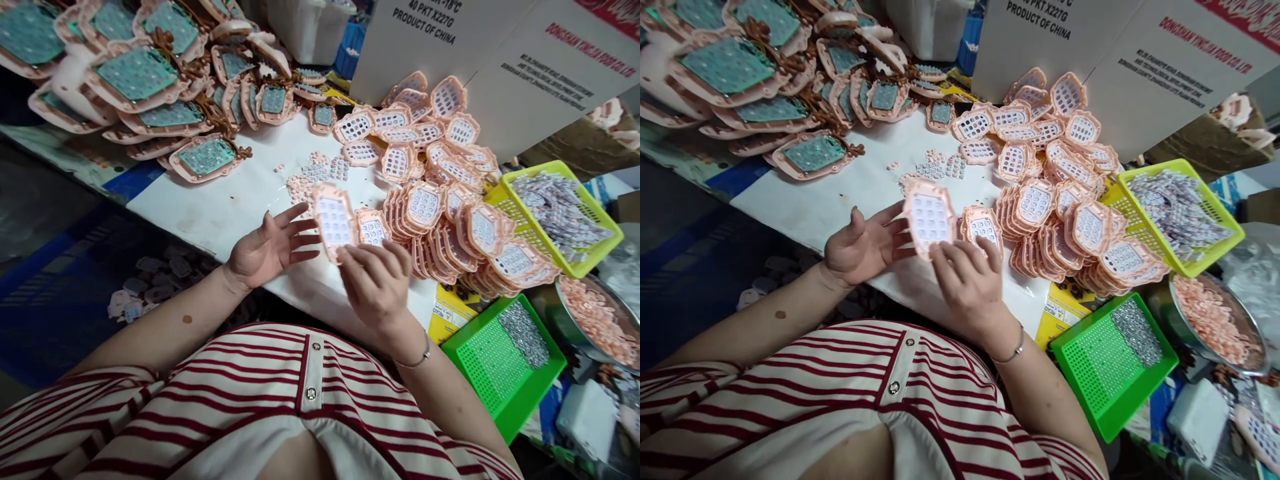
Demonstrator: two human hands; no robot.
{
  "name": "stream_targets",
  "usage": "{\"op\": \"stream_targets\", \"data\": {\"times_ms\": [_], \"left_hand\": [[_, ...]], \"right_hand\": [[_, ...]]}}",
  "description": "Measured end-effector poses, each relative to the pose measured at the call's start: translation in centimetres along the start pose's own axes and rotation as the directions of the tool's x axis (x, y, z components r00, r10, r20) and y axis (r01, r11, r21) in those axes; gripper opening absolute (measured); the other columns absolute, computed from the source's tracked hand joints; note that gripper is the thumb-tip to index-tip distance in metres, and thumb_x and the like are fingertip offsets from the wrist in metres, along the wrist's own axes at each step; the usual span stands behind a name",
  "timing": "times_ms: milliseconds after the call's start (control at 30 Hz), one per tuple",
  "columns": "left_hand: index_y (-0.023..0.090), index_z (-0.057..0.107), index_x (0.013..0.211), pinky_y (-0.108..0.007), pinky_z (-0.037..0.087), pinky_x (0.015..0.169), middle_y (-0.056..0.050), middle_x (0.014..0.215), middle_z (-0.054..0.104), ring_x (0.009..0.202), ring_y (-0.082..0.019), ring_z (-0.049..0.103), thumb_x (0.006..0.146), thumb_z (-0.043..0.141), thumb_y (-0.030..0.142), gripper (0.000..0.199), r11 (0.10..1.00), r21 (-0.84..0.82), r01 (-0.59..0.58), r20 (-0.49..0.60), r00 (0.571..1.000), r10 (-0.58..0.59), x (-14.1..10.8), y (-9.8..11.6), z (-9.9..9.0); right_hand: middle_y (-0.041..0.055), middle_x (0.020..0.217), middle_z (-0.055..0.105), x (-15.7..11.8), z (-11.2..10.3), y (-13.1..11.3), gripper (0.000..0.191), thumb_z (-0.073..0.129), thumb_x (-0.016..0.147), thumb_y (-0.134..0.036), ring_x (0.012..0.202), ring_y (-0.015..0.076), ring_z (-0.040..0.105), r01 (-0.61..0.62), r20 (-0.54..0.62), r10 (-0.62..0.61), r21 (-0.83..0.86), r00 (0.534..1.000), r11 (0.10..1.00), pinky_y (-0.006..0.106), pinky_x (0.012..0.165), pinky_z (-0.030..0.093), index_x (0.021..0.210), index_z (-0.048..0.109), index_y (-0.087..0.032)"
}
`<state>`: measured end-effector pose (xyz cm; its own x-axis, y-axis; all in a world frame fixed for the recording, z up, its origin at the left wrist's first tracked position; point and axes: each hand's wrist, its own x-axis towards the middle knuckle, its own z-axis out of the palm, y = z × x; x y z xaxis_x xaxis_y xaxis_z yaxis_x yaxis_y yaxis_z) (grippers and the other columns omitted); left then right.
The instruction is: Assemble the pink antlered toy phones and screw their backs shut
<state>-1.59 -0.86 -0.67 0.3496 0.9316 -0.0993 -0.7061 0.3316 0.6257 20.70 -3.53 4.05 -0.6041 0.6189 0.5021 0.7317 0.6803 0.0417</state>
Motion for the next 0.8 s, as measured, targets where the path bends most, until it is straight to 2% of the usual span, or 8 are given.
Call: {"op": "stream_targets", "data": {"times_ms": [133, 233, 333, 400, 533, 667, 733, 800], "left_hand": [[0.023, 0.066, 0.121, -0.040, 0.056, 0.090, -0.009, 0.120, 0.067, 0.104, -0.025, 0.068, 0.076, 0.080, 0.042, 0.051, 0.974, 0.217, -0.063, -0.048, 0.996, 0.075, 2.3, 1.3, 1.2], [0.021, 0.067, 0.115, -0.041, 0.052, 0.095, -0.008, 0.117, 0.067, 0.103, -0.024, 0.065, 0.074, 0.080, 0.033, 0.045, 0.858, 0.494, -0.139, -0.068, 0.978, 0.198, 6.8, 2.2, 1.8], [0.017, 0.069, 0.108, -0.046, 0.043, 0.105, -0.010, 0.119, 0.066, 0.110, -0.028, 0.060, 0.071, 0.079, 0.029, 0.040, 0.600, 0.771, -0.214, 0.002, 0.943, 0.334, 13.5, 2.4, 2.2], [0.013, 0.068, 0.111, -0.048, 0.036, 0.111, -0.015, 0.122, 0.065, 0.119, -0.033, 0.055, 0.073, 0.076, 0.024, 0.040, 0.392, 0.902, -0.181, 0.031, 0.933, 0.358, 18.2, 2.1, 2.4], [0.007, 0.054, 0.137, -0.050, 0.023, 0.118, -0.020, 0.140, 0.055, 0.137, -0.038, 0.040, 0.076, 0.076, 0.031, 0.069, -0.019, 0.998, -0.063, 0.066, 0.966, 0.250, 25.5, 0.6, 3.5], [0.006, 0.051, 0.140, -0.055, 0.014, 0.119, -0.024, 0.149, 0.046, 0.142, -0.045, 0.028, 0.071, 0.080, 0.044, 0.084, -0.247, 0.967, 0.068, -0.019, 0.981, 0.195, 28.2, -0.4, 4.3], [0.007, 0.049, 0.142, -0.052, 0.012, 0.120, -0.023, 0.150, 0.045, 0.144, -0.044, 0.028, 0.076, 0.075, 0.048, 0.082, -0.373, 0.924, 0.089, -0.014, 0.980, 0.200, 28.0, -0.3, 4.2], [0.009, 0.045, 0.146, -0.050, 0.009, 0.121, -0.022, 0.149, 0.045, 0.143, -0.042, 0.030, 0.080, 0.070, 0.047, 0.080, -0.433, 0.899, 0.071, 0.018, 0.980, 0.198, 27.0, 0.2, 3.8]], "right_hand": [[0.0036, 0.113, 0.077, -2.8, -1.9, 3.6, 0.036, 0.058, 0.093, -0.018, 0.108, 0.0252, 0.066, -0.201, 0.050, 0.209, -0.127, 0.977, 0.971, 0.049, 0.100, 0.043, 0.124, 0.063, -0.036], [0.0065, 0.113, 0.077, -4.3, -1.5, 5.1, 0.033, 0.061, 0.092, -0.023, 0.110, 0.0273, 0.065, -0.199, 0.072, 0.211, -0.144, 0.975, 0.969, 0.047, 0.098, 0.045, 0.124, 0.063, -0.031], [0.0115, 0.111, 0.076, -5.0, -0.9, 5.2, 0.035, 0.063, 0.091, -0.028, 0.107, 0.0286, 0.065, -0.174, -0.014, 0.173, -0.099, 0.985, 0.980, 0.047, 0.095, 0.048, 0.126, 0.062, -0.022], [0.0122, 0.108, 0.076, -5.0, -0.8, 5.0, 0.032, 0.064, 0.090, -0.024, 0.104, 0.0278, 0.065, -0.180, -0.087, 0.174, -0.061, 0.981, 0.982, 0.046, 0.093, 0.050, 0.122, 0.063, -0.020], [0.0080, 0.098, 0.077, -4.9, -1.1, 4.7, 0.024, 0.065, 0.088, -0.016, 0.099, 0.0236, 0.066, -0.223, -0.137, 0.228, 0.054, 0.964, 0.973, 0.041, 0.087, 0.053, 0.112, 0.065, -0.022], [0.0074, 0.094, 0.077, -5.0, -1.3, 4.9, 0.020, 0.065, 0.087, -0.013, 0.096, 0.0217, 0.066, -0.248, -0.145, 0.270, 0.152, 0.952, 0.957, 0.040, 0.086, 0.054, 0.107, 0.066, -0.019], [0.0081, 0.095, 0.076, -5.1, -1.3, 5.1, 0.020, 0.065, 0.087, -0.012, 0.095, 0.0218, 0.065, -0.243, -0.148, 0.271, 0.181, 0.951, 0.953, 0.040, 0.085, 0.054, 0.106, 0.067, -0.018], [0.0082, 0.094, 0.076, -5.2, -1.2, 5.2, 0.020, 0.065, 0.086, -0.011, 0.093, 0.0217, 0.065, -0.243, -0.152, 0.276, 0.206, 0.949, 0.948, 0.040, 0.084, 0.055, 0.105, 0.067, -0.018]]}}
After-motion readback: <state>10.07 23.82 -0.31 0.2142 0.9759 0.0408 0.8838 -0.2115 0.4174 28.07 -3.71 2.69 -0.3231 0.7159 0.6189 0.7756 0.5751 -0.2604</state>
